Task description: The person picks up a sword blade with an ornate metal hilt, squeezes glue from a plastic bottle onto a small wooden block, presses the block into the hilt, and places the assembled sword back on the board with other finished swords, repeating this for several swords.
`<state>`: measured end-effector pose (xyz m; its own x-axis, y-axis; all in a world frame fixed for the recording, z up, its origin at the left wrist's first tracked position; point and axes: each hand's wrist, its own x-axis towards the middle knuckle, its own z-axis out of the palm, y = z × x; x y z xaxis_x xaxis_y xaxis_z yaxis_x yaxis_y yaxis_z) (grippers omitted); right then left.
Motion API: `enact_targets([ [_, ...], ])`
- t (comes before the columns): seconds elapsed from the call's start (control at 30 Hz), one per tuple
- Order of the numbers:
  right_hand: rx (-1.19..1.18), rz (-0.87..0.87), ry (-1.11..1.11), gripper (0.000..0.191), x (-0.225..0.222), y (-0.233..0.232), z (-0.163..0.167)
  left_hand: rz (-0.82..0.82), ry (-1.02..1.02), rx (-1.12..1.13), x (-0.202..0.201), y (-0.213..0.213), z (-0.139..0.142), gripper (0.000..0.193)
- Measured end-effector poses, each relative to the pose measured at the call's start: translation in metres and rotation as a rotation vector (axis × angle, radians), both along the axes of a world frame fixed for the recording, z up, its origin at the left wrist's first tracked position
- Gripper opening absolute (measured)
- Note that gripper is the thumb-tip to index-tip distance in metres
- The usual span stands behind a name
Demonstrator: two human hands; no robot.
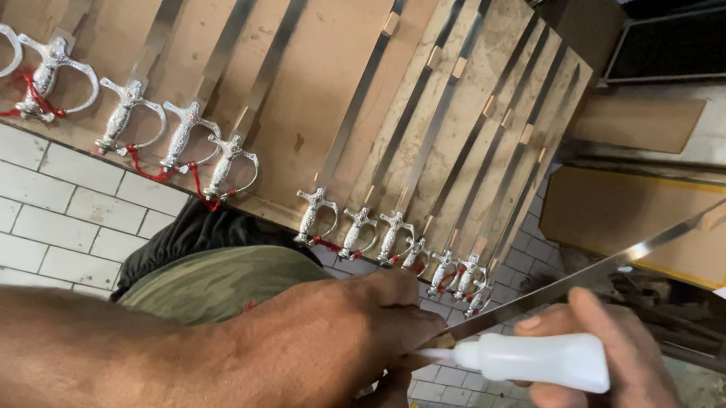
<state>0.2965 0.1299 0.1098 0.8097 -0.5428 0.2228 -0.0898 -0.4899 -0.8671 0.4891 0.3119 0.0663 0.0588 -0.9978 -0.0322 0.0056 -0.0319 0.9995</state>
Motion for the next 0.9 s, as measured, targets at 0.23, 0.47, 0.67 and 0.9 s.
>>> enact_targets([
  [0.23,-0.130,0.046,0.046,0.053,0.017,0.001,0.008,0.021,-0.021,0.031,-0.007,-0.002,-0.008,0.031],
  [0.47,-0.278,0.027,0.054,0.050,0.006,-0.023,0.010,0.099,-0.022,-0.137,-0.004,-0.002,-0.009,0.027],
  [0.67,-0.050,-0.078,-0.213,0.051,-0.005,-0.024,-0.015,0.067,0.118,0.001,0.001,-0.008,-0.010,0.037],
  [0.9,0.251,-0.238,-0.548,0.043,-0.077,-0.031,-0.085,0.144,0.126,-0.178,0.010,-0.031,-0.020,0.057],
])
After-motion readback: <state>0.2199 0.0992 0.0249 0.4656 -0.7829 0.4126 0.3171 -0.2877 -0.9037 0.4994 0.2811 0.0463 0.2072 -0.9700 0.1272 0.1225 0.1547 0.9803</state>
